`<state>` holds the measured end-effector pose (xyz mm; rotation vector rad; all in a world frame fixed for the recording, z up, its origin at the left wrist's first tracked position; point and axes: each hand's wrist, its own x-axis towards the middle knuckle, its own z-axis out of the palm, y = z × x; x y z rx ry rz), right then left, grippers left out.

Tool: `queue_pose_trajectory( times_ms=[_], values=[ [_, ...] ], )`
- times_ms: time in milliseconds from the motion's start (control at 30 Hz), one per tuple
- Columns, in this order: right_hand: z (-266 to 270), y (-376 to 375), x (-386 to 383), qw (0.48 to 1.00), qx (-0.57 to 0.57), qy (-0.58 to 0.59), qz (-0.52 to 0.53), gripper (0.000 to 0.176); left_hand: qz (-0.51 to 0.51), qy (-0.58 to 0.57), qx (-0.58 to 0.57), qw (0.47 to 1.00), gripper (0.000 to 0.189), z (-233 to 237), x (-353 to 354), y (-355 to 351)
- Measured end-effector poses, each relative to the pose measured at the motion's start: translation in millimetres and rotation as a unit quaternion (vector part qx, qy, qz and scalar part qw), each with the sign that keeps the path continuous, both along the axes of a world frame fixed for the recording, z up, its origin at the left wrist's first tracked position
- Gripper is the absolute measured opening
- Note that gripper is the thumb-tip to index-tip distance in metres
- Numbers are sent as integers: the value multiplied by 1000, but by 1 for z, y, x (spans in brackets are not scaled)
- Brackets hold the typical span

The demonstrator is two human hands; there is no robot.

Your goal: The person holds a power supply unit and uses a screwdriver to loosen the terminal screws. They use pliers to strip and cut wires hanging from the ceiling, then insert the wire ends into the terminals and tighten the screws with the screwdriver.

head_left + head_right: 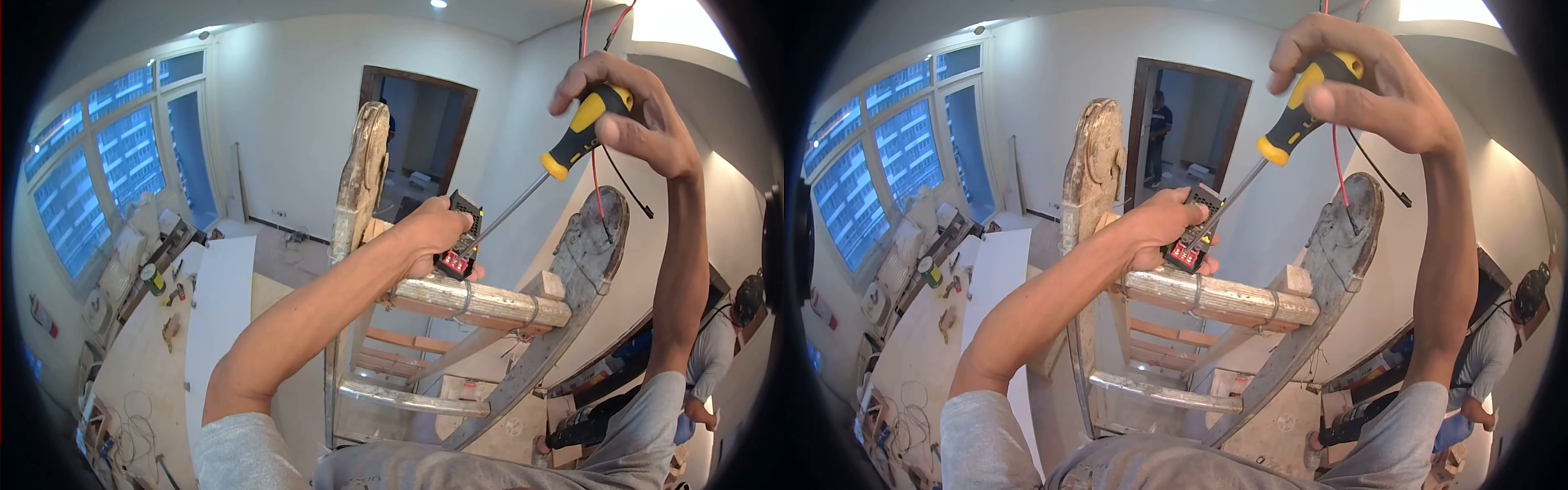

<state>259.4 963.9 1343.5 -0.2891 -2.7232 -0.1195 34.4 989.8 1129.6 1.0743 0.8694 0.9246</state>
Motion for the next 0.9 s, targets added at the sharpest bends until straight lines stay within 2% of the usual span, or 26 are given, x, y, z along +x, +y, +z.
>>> queue_pose_trajectory(
  times_ms=[67,100,167,200,267,400,500,600,667,700,767,900],
  values=[
    [-4,-5,-3,991,-49,36,-122,57,-1,5,0,1000,30,-1,0,0],
    [-5,-2,-2,991,-50,37,-123,57,-1,3,0,1000,30,-1,0,0],
    [-7,5,-1,998,24,45,30,57,-1,3,2,1000,30,-1,1,2],
    [-6,4,0,998,25,45,30,57,-2,3,2,1000,30,-2,1,2],
    [-4,0,4,998,10,24,-55,58,-2,2,1,1000,31,-2,0,2],
    [-3,-2,4,998,50,9,-44,61,-4,1,2,1000,31,-2,1,2],
    [-6,-4,0,1000,-12,8,7,60,-1,-2,1,1000,30,-3,0,3],
    [-9,-2,4,996,49,40,-59,58,-1,-1,-2,1000,29,-3,1,2],
    [-9,5,7,999,15,36,37,53,0,0,-3,1000,29,-1,1,2],
    [-9,3,9,999,17,37,36,53,2,2,-3,1000,29,-2,1,2],
    [-10,-10,8,1000,2,24,-10,39,3,5,-3,1000,29,-2,1,2],
    [-8,-17,23,997,-16,51,-52,38,6,3,-9,1000,29,-1,2,3]
  ],
)
